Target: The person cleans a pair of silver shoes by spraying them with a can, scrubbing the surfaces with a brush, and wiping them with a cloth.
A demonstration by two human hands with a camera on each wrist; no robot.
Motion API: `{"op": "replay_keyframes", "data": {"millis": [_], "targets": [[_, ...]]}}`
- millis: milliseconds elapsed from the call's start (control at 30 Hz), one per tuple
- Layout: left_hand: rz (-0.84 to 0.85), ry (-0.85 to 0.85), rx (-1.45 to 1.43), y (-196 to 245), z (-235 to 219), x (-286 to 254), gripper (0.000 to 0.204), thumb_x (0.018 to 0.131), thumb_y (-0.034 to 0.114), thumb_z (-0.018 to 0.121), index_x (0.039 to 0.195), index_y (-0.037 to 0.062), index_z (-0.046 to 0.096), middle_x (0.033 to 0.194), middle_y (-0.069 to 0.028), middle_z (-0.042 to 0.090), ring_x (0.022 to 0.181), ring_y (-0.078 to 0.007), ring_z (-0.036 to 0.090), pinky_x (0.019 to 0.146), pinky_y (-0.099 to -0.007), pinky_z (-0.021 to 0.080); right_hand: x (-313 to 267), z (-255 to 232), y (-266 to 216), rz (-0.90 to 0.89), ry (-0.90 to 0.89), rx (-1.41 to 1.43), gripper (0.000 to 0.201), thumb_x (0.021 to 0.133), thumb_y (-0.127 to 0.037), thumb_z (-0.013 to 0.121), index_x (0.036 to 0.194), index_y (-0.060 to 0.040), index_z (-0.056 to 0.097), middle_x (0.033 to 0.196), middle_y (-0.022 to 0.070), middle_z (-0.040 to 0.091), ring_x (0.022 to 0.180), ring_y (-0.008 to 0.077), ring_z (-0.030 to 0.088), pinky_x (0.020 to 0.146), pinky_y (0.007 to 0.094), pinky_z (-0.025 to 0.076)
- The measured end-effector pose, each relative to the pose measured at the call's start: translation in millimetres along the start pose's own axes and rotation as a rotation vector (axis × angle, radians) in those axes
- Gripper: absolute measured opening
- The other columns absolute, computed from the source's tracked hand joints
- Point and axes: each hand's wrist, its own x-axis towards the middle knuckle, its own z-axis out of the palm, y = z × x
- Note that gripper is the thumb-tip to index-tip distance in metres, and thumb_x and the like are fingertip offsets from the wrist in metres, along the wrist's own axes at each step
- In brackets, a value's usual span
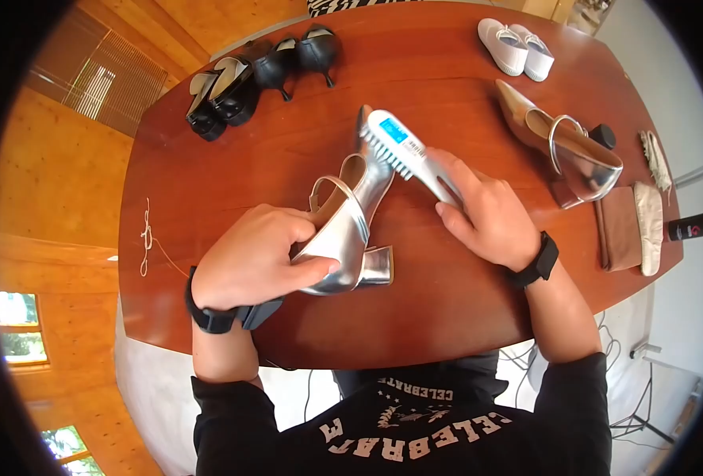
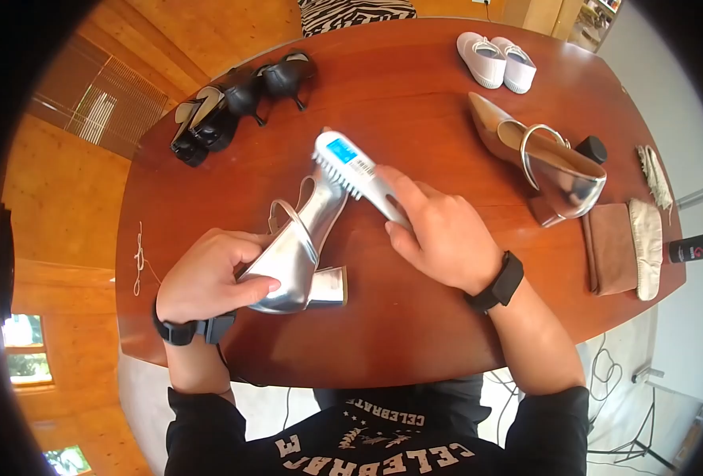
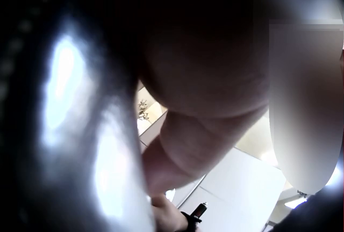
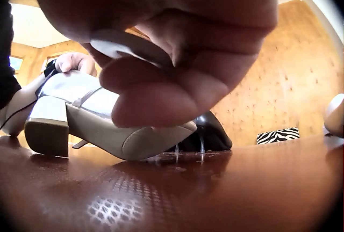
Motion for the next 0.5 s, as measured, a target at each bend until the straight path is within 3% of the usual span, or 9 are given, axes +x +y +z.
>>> {"op": "replay_keyframes", "data": {"millis": [100,233,400,500], "targets": [[0.062,-0.032,-0.032,-7.7,-6.6,1.9,0.038,0.084,0.031,0.079,0.077,-0.0036,0.064,0.081,-0.02,0.064,0.071,-0.0403,0.061,0.063,-0.0439,0.046,-0.9,0.4,2.9,0.055,-0.01,-0.065,0.064,0.085,-0.01,0.066,0.145,-0.0036,0.046,0.104,0.023,0.07,0.084,0.0417,0.069,0.072,0.049,0.056],[0.095,-0.013,-0.104,-5.0,-3.4,1.5,0.038,0.084,0.03,0.08,0.079,-0.0032,0.064,0.079,-0.0198,0.062,0.072,-0.0406,0.061,0.063,-0.0439,0.046,-1.6,-1.9,-7.6,0.009,-0.078,0.067,0.063,0.086,-0.011,0.065,0.145,-0.0032,0.045,0.101,0.0235,0.07,0.083,0.0429,0.069,0.072,0.0505,0.055],[0.103,0.05,0.014,-0.4,5.0,-2.0,0.036,0.084,0.03,0.08,0.082,-0.0006,0.062,0.079,-0.0185,0.062,0.072,-0.0413,0.061,0.063,-0.0445,0.046,-1.5,4.3,4.4,0.088,0.005,-0.056,0.061,0.088,-0.011,0.065,0.145,-0.0051,0.046,0.099,0.0224,0.07,0.082,0.0435,0.068,0.071,0.0502,0.055],[0.122,0.066,0.059,15.4,5.3,-3.2,0.035,0.083,0.028,0.081,0.083,0.0005,0.06,0.08,-0.0175,0.063,0.073,-0.0414,0.061,0.063,-0.045,0.046,-1.3,-0.6,-8.8,0.038,-0.033,0.062,0.058,0.088,-0.011,0.065,0.143,-0.0037,0.047,0.095,0.0234,0.07,0.081,0.044,0.068,0.072,0.051,0.054]]}}
